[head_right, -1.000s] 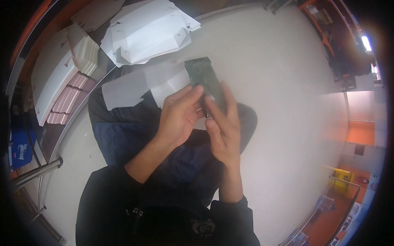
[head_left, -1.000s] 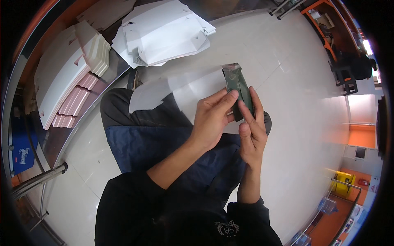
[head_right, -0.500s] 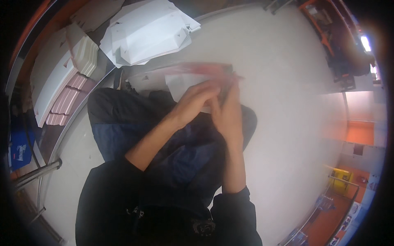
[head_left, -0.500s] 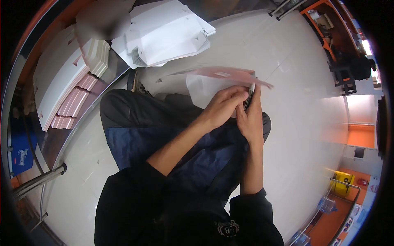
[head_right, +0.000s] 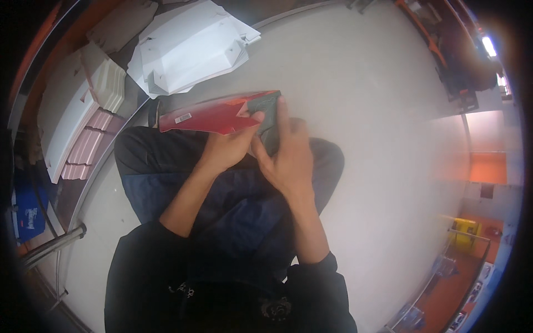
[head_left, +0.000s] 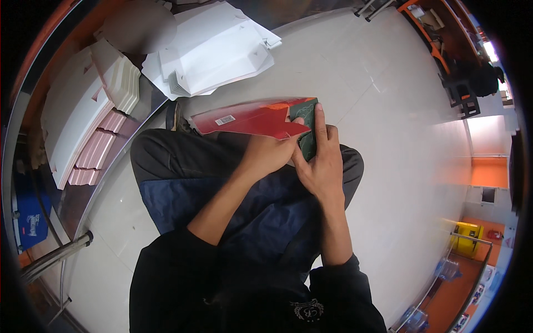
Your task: The person assembles flat white cardboard boxes by folding along pre-scored lines and tucking flaps to form rectangular containers. They repeatedly pick up flat sheets, fold them into shape, and place the finished boxes into a growing stack on the floor.
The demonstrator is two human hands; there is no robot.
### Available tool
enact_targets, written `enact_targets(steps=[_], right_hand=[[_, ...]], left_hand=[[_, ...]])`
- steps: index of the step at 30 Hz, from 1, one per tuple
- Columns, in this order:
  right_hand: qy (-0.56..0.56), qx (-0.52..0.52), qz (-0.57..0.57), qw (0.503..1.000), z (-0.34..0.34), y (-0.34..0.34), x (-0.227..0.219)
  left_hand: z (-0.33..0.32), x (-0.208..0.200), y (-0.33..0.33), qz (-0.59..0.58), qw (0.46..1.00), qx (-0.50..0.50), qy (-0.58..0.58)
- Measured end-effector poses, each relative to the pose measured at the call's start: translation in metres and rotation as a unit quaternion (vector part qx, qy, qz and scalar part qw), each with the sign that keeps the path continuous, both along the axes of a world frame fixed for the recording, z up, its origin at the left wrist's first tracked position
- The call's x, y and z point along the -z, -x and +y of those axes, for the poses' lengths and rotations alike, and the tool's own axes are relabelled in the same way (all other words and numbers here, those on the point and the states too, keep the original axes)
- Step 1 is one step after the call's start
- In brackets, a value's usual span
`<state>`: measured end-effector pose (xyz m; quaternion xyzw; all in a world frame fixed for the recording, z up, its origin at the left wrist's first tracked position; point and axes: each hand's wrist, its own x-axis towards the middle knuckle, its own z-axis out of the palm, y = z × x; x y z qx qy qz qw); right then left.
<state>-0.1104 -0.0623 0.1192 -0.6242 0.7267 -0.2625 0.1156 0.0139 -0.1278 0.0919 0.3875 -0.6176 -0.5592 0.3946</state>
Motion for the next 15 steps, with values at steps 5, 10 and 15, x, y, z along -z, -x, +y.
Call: enact_targets(steps=[5,10,15], right_hand=[[0.032,-0.013,-0.093,0.995,-0.003,0.009,0.008],[-0.034,0.023,-0.189,0.981,-0.022,0.032,0.018],[-0.103,0.129,-0.325,0.931,-0.080,0.104,0.053]], left_hand=[[0.004,-0.005,0.001,-0.048,0.998,0.010,0.036],[-0.002,0.005,0.013,0.080,0.995,0.060,-0.028],[-0.015,0.011,-0.027,-0.029,0.992,-0.029,0.122]])
